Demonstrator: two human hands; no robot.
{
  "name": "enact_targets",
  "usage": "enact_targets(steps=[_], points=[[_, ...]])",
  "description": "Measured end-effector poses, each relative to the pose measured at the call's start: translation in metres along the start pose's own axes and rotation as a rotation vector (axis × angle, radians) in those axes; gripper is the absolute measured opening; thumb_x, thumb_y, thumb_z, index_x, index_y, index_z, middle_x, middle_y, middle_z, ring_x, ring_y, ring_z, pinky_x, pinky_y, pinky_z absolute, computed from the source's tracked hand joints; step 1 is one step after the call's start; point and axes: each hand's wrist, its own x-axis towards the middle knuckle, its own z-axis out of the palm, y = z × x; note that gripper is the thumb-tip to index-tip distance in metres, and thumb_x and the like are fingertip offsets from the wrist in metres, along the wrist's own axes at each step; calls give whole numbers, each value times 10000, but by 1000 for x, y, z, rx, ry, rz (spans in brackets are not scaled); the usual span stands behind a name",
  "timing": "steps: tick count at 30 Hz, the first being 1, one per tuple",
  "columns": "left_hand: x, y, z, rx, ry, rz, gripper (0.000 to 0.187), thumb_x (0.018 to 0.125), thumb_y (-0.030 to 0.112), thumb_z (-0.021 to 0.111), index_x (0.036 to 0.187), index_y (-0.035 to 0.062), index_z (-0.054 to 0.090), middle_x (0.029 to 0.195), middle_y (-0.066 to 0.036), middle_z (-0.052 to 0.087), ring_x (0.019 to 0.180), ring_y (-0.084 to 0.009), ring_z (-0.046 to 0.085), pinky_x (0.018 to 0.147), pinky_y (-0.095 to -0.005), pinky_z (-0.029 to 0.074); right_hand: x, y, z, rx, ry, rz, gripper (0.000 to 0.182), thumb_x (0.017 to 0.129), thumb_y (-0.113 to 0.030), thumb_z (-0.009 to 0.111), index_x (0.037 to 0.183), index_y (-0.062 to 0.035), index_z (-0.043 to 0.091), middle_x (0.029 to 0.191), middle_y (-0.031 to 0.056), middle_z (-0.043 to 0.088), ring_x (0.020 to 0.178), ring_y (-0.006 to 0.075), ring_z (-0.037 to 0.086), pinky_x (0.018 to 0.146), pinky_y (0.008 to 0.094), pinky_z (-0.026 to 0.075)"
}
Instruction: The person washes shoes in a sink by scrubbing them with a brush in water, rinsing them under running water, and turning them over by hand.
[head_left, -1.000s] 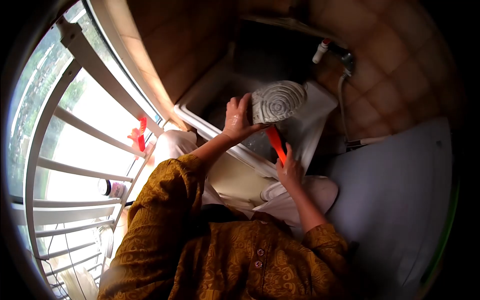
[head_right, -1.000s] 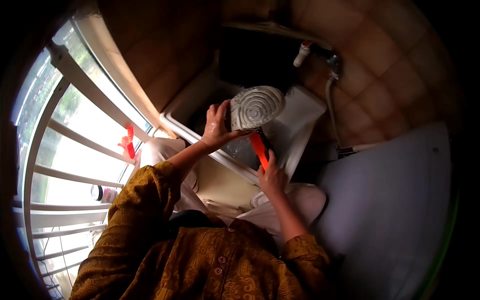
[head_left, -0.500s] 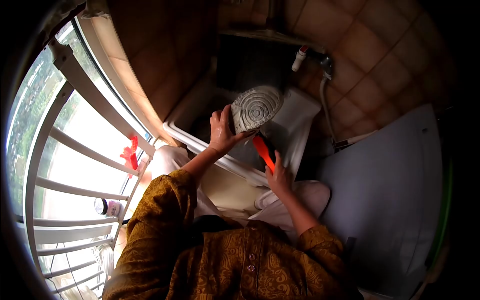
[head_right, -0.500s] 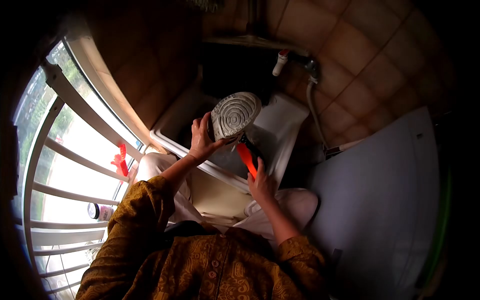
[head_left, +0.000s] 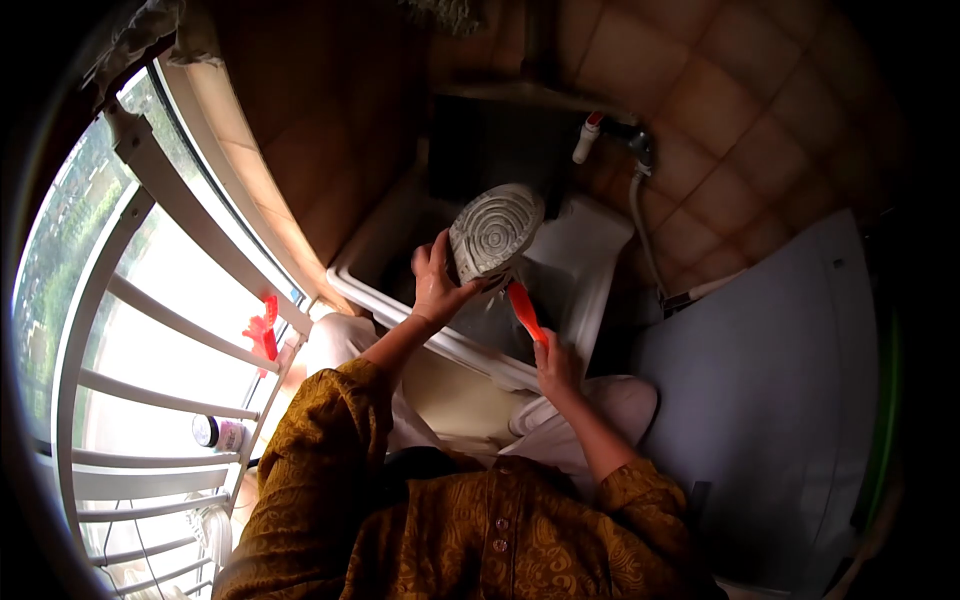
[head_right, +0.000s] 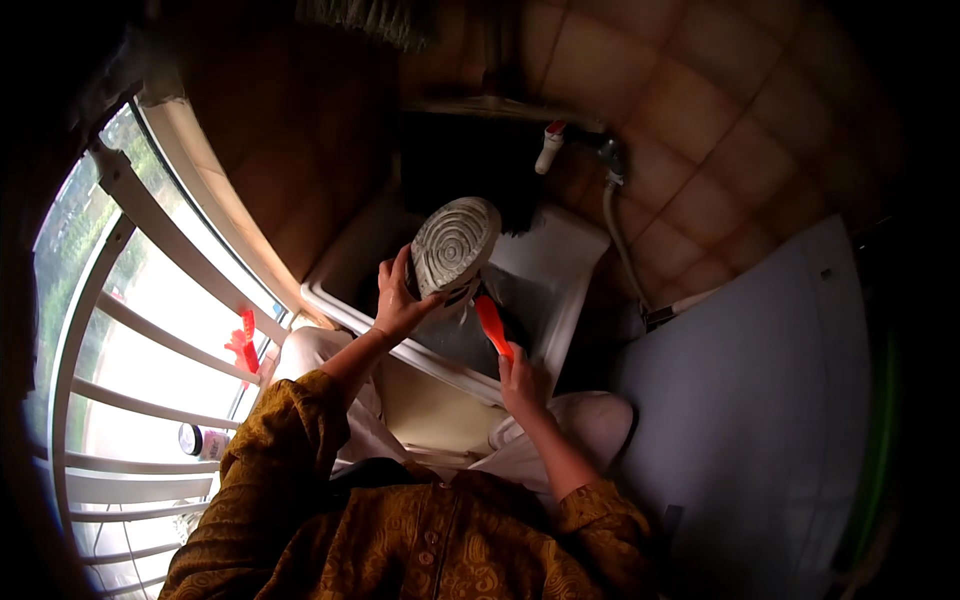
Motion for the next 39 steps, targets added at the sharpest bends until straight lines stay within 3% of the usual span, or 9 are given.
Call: enact_targets(steps=[2, 4, 7, 10, 14, 18, 24, 33, 39], points=[[4, -2, 0, 12, 30, 21, 903, 609, 284, 777, 1341, 75, 293, 1150, -175, 362, 1109, -327, 397, 963, -393, 346, 4, 15, 13, 399, -88, 246, 322, 909, -326, 450, 1098, -68, 495, 758, 122, 617, 624, 232, 584, 553, 343, 463], [8, 0, -7, -274, 12, -228, 868, 667, 272, 758, 1359, 71, 274, 1182, -156, 351, 1092, -286, 432, 922, -364, 391, 14, 12, 11, 796, -187, 491, 341, 920, -356, 428, 1083, -67, 505, 729, 89, 605, 608, 172, 563, 541, 289, 457], [15, 3, -16, -1039, -114, -408, 711, 834, 319, 611, 1372, 59, 226, 1133, -108, 505, 1029, -234, 520, 899, -343, 428, 27, -2, 3, 1223, -121, 786, 271, 913, -325, 429, 969, -75, 516, 703, 25, 553, 553, 96, 490, 510, 240, 431], [23, 0, -27, -1430, -330, -610, 505, 923, 363, 437, 1324, 77, 327, 1198, -108, 523, 1055, -248, 539, 904, -389, 439, 46, -14, -15, 1451, -210, 725, 221, 895, -302, 449, 905, -86, 496, 722, 24, 548, 552, 101, 486, 533, 271, 446], [15, 6, -25, -1599, -326, -817, 547, 919, 494, 329, 1260, 81, 437, 1197, -116, 539, 1084, -290, 528, 935, -447, 413, 69, -11, -22, 1654, -209, 584, 154, 862, -216, 530, 959, -99, 501, 670, -19, 459, 502, 66, 398, 490, 257, 373], [8, 11, -21, -1640, -346, -873, 562, 920, 509, 296, 1274, 94, 428, 1216, -117, 528, 1094, -302, 521, 942, -455, 406, 85, -43, -43, 1348, -239, 466, 173, 816, -212, 625, 896, -108, 513, 641, -58, 398, 489, 40, 341, 444, 210, 276], [0, 15, -13, -1679, -449, -877, 553, 931, 482, 283, 1296, 82, 398, 1230, -134, 515, 1105, -310, 514, 953, -456, 397, 81, -57, -23, 1276, -441, 463, 339, 764, -149, 634, 1076, -91, 517, 677, -53, 464, 501, 47, 401, 444, 194, 308], [-8, 13, -9, -1679, -457, -922, 546, 930, 474, 305, 1279, 70, 418, 1204, -133, 535, 1074, -290, 540, 939, -435, 418, 85, -42, -32, 1030, -272, 456, 222, 840, -228, 563, 979, -62, 514, 695, -17, 490, 526, 80, 445, 477, 229, 374], [-17, 5, -5, -1774, -498, -953, 530, 925, 468, 334, 1258, 71, 446, 1165, -133, 562, 1034, -284, 566, 918, -433, 440, 146, -47, -72, 798, 154, 9, 140, 862, -111, 535, 918, 11, 496, 780, 72, 556, 694, 121, 579, 628, 257, 474]])
